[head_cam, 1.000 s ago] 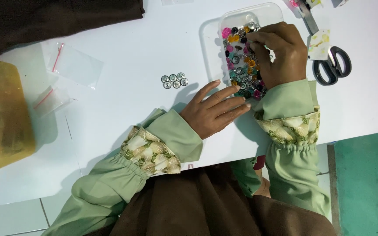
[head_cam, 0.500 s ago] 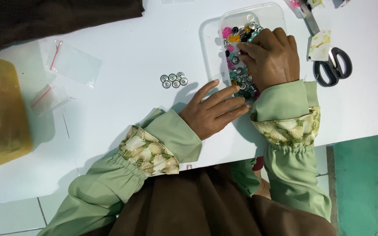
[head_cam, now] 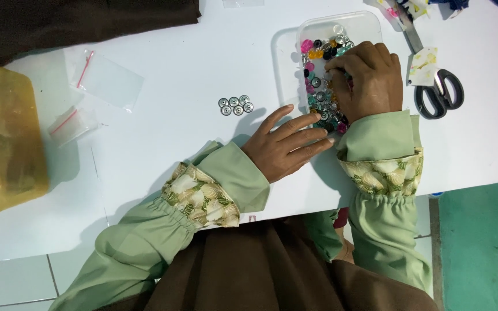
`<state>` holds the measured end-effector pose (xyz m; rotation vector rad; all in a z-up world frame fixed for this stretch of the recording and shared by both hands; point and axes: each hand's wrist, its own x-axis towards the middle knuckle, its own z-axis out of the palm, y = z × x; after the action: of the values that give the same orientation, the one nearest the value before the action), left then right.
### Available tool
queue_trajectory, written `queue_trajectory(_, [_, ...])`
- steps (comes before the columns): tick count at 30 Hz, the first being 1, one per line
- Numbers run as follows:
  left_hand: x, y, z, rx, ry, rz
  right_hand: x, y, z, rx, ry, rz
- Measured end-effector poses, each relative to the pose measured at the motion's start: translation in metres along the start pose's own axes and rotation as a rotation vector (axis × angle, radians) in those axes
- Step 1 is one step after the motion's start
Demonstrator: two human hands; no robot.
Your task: Sorting small decorative beads and buttons and placing them into small plastic resealable bags.
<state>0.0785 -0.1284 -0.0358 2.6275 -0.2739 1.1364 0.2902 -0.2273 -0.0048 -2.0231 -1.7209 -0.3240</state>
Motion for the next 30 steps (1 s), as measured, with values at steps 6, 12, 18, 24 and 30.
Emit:
queue_trajectory(6, [0.001,0.001,0.0,-0.017,0.02,-0.014,-0.011,0.017,0.017,-0.191,-0.02,-0.032])
queue_trajectory(12, [0.002,0.001,-0.002,-0.002,0.03,-0.001,-0.01,0.016,0.023,-0.285,0.034,-0.047])
queue_trajectory(18, [0.002,0.001,-0.001,-0.001,0.029,-0.005,-0.01,0.019,0.024,-0.252,-0.007,-0.099])
queue_trajectory(24, [0.001,-0.001,-0.001,-0.003,0.001,0.013,-0.006,0.009,0.015,-0.197,-0.043,-0.068])
queue_trajectory(30, [0.0,0.0,0.001,0.008,0.019,0.01,-0.005,0.012,0.009,-0.225,0.033,-0.075])
